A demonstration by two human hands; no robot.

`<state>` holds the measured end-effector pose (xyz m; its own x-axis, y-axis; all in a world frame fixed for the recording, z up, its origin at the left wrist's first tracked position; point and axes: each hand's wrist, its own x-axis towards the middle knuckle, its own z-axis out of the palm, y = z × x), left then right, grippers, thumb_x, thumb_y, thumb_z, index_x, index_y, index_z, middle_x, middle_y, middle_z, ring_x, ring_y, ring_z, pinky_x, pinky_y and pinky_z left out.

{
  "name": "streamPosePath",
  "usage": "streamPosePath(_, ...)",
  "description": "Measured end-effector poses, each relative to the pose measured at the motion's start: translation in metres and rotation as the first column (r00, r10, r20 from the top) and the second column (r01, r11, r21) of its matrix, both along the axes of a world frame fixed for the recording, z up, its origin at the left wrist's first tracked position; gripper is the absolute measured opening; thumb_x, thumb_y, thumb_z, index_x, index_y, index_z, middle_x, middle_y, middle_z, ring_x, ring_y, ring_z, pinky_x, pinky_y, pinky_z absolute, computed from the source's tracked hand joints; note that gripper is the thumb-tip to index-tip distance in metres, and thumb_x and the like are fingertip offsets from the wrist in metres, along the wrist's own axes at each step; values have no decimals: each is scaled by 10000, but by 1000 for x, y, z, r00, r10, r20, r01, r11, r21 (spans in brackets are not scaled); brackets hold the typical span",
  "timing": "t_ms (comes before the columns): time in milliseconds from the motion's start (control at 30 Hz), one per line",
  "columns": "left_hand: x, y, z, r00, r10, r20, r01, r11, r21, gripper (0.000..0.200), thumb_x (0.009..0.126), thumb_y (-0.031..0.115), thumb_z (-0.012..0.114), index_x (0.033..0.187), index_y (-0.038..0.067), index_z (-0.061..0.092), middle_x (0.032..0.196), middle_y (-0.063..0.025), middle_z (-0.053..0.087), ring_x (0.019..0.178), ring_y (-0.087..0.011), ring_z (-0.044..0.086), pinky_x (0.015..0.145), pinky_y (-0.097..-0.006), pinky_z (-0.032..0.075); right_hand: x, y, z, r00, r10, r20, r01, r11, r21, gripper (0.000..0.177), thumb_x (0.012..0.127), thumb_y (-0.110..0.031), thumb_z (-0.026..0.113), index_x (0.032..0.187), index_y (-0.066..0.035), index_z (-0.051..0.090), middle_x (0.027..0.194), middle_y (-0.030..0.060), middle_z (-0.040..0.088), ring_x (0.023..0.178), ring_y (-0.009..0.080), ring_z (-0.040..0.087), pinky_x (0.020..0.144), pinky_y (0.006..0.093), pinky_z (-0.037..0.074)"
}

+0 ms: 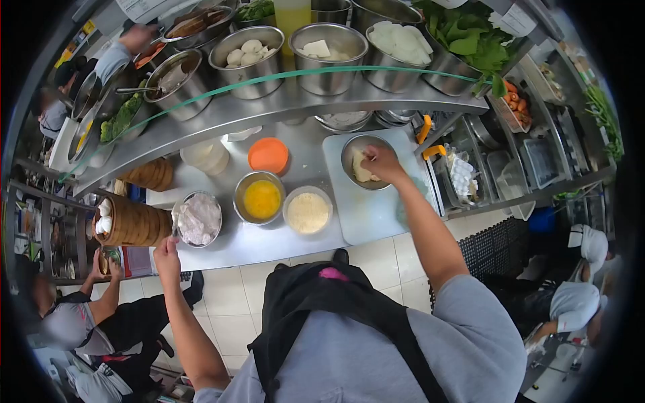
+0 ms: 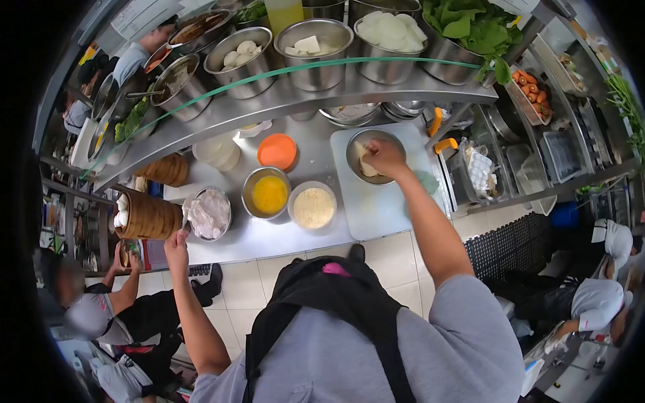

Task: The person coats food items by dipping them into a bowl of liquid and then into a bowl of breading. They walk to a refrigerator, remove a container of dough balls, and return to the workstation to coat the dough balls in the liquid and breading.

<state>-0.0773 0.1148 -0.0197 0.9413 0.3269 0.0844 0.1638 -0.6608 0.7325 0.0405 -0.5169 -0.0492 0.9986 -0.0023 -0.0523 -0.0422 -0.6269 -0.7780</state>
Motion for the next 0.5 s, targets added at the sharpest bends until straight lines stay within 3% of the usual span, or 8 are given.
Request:
streamPosePath(67,8,-2,-2,999,-37,-6,37,999,16,330,1022,269,557,1004,-21,714,699,22,539,628,-70,405,577,-268,353,8,-15,-10,999,39,7,-31,880,-474,261,760,-194,644,952,-16,643,948,180,690,853,361,670,741,449,545)
streamPosePath(133,8,-36,22,997,-21,-73,7,983,-185,294,1005,212,531,989,-24,706,901,-83,700,856,-190,620,822,-323,478,4,-22,-38,979,130,160,-35,869,-494,274,753,-157,594,984,-25,659,985,214,693,972,406,652,861,487,529)
streamPosePath(167,13,-42,22,995,-69,-70,58,987,-151,272,984,193,549,950,-27,705,849,-112,695,801,-210,623,790,-319,485,7,-32,-74,969,178,169,-50,817,-575,262,752,-151,608,979,-29,656,976,210,697,972,397,655,863,480,523)
streamPosePath(200,24,-41,9,987,-158,-6,158,987,9,230,951,162,571,911,-20,705,778,-150,672,731,-232,618,733,-331,491,9,-33,-70,969,217,-115,-238,711,-662,252,746,-160,632,959,-31,671,966,209,698,970,388,661,868,480,518)
streamPosePath(300,38,-92,18,975,-203,-90,213,970,116,212,910,158,571,923,8,720,831,-212,692,781,-343,675,724,-410,513,-6,-21,-45,961,214,-177,-277,694,-665,192,732,-144,664,889,-34,673,956,198,703,975,379,665,861,453,532)
streamPosePath(333,42,-110,10,976,-194,-95,208,964,168,228,909,191,565,935,37,731,863,-214,703,833,-380,689,752,-450,535,-9,-18,-38,976,174,-134,-219,787,-577,187,730,-150,674,873,-31,665,941,198,702,961,379,667,840,458,529)
streamPosePath(433,61,-153,-27,928,-185,-323,332,804,493,223,864,238,574,929,128,756,880,-172,727,853,-365,715,761,-507,564,-18,-9,-31,993,104,-50,-115,878,-464,197,742,-154,696,870,-12,646,881,197,694,890,357,683,780,438,533)
streamPosePath(500,69,-186,-32,869,-163,-467,418,748,516,239,842,238,585,942,102,755,921,-171,738,884,-351,727,788,-472,578,-30,0,-22,998,47,32,-39,977,-212,204,761,-148,711,889,-3,647,845,181,693,820,332,692,749,410,543)
